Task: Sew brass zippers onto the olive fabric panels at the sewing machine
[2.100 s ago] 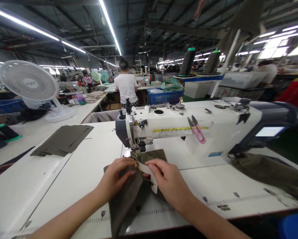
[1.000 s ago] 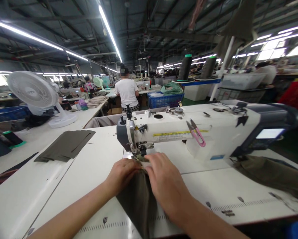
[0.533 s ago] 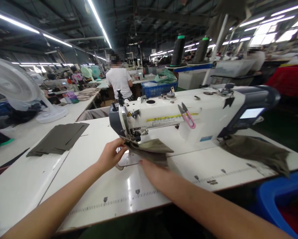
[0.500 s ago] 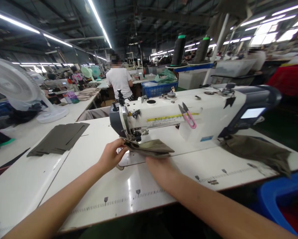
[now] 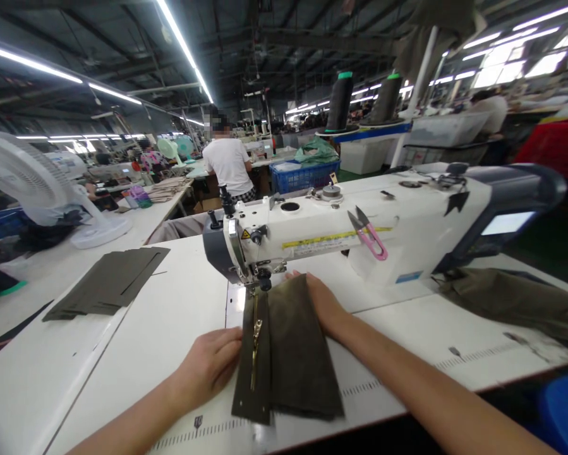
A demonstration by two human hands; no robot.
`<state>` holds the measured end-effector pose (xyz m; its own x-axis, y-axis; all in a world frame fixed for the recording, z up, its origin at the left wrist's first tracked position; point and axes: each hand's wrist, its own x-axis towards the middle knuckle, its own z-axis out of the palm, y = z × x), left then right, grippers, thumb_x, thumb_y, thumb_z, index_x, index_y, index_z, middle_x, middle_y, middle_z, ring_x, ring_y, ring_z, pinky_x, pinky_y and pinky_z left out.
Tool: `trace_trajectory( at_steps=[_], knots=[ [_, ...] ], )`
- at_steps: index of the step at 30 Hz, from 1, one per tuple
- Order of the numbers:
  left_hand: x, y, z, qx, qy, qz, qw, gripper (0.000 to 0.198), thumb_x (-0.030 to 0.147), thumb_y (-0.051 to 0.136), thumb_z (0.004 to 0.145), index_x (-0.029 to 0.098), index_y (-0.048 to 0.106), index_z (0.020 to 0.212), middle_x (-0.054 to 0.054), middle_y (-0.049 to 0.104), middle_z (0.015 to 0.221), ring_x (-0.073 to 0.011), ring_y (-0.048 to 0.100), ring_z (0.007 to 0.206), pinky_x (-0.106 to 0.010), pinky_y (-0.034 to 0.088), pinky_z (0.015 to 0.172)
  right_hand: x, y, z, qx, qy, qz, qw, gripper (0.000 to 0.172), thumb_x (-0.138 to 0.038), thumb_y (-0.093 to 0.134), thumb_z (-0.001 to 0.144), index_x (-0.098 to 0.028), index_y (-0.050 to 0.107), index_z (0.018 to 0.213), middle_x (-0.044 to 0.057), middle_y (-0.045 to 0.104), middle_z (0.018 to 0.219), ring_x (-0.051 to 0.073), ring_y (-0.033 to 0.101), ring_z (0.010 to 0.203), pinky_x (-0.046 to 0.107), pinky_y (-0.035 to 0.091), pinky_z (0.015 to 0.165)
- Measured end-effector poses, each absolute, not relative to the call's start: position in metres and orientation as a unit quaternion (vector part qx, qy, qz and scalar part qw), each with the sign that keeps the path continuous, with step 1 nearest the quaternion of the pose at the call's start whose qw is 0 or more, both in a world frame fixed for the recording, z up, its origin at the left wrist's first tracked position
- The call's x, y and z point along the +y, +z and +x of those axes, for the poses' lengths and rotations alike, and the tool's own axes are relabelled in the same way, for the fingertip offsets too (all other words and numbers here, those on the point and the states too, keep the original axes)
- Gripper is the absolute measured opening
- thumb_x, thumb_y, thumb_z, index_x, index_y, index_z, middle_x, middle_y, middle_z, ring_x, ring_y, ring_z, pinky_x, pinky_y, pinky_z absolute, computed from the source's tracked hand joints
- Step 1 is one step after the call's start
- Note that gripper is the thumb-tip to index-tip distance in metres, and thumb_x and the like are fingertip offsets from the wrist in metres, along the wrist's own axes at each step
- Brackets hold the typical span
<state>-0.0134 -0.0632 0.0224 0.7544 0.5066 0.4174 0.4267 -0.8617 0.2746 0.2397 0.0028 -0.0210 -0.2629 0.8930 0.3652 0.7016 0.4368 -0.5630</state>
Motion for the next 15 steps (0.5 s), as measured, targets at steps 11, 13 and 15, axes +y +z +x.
trace_trajectory(
  at_steps=[11,13,15],
  knots=[
    [-0.045,0.017,0.015,0.401,0.149,0.904,0.005,0.031,0.011,0.047,0.068,0.013,0.061,0.096,-0.013,0.061,0.109,-0.0274,0.046,0.114,-0.049,0.022,0.105,-0.001,-0.009,0.257,-0.710,0.284,-0.513,0.390,0.045,-0.047,0.036,0.085,-0.015,0.062,0.102,0.009,0.065,0.100,0.023,0.059,0.091,0.034,0.044,0.081],
    [-0.049,0.017,0.016,0.405,0.151,0.902,0.002,0.038,0.010,0.047,0.065,0.012,0.059,0.101,-0.013,0.060,0.110,-0.0283,0.045,0.116,-0.051,0.019,0.105,-0.001,-0.002,0.263,-0.639,0.302,-0.569,0.421,0.056,-0.051,0.022,0.088,-0.014,0.064,0.092,0.007,0.066,0.079,0.019,0.060,0.071,0.030,0.045,0.068],
    [-0.052,0.019,0.016,0.407,0.151,0.901,0.005,0.041,0.010,0.046,0.063,0.013,0.059,0.102,-0.013,0.060,0.111,-0.0286,0.044,0.117,-0.053,0.019,0.105,0.000,0.001,0.265,-0.619,0.284,-0.611,0.404,0.057,-0.055,0.024,0.087,-0.016,0.065,0.080,0.004,0.061,0.064,0.017,0.057,0.060,0.028,0.043,0.061]
  ],
)
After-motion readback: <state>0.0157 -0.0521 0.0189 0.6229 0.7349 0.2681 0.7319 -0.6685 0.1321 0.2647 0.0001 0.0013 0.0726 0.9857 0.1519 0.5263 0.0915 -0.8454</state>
